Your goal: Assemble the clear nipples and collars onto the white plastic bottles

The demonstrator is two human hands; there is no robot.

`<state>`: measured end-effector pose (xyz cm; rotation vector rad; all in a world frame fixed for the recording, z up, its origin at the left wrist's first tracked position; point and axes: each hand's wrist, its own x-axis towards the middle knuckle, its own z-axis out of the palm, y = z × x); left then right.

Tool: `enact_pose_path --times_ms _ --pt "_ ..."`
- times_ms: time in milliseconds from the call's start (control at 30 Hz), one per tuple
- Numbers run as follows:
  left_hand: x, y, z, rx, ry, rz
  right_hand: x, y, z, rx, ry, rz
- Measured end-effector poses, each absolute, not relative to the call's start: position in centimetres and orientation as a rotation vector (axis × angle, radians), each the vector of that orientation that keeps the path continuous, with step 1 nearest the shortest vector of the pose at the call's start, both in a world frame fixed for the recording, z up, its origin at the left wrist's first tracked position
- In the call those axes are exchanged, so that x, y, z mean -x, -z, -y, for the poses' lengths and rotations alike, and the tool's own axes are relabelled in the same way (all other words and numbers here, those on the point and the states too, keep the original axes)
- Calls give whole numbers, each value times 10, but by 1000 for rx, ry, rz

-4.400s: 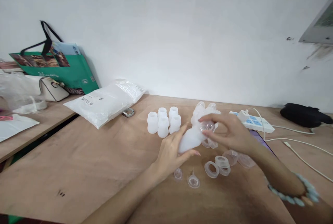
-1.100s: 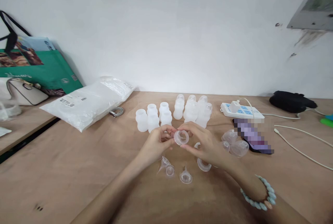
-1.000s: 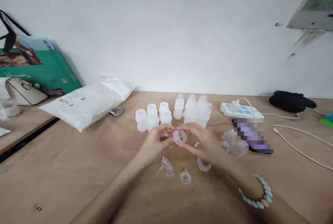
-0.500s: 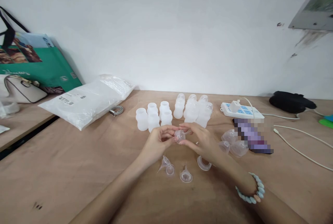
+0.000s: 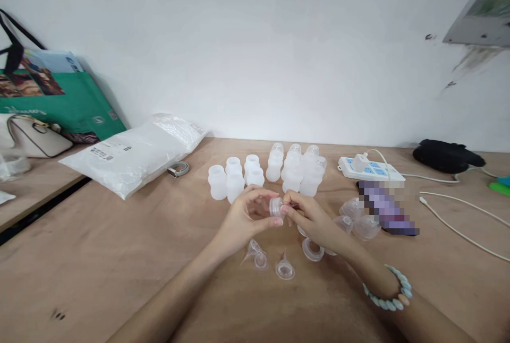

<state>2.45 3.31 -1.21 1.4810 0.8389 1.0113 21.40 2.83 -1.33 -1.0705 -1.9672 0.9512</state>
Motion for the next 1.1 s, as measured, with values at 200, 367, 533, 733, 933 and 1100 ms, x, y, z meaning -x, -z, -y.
enact_pose_path --times_ms 200,367,533,733,933,1100 --pt "-28 13 -31 -1443 -990 -777 -211 4 -23 1042 -1026 1887" --pt "-28 11 -30 -1449 -987 -762 -215 -2 -21 993 -997 1919" --pt "-27 7 -29 -1386 -945 -668 -218 -7 -21 898 -1131 1891" --pt "-26 13 -32 -1296 -913 -576 -219 -10 -20 799 -1256 1806" --pt "-24 16 -35 -1281 -927 -546 -219 -11 -19 770 -1283 1754" --pt "-22 16 -38 -1333 -914 -578 -222 -5 -22 871 -1203 1835"
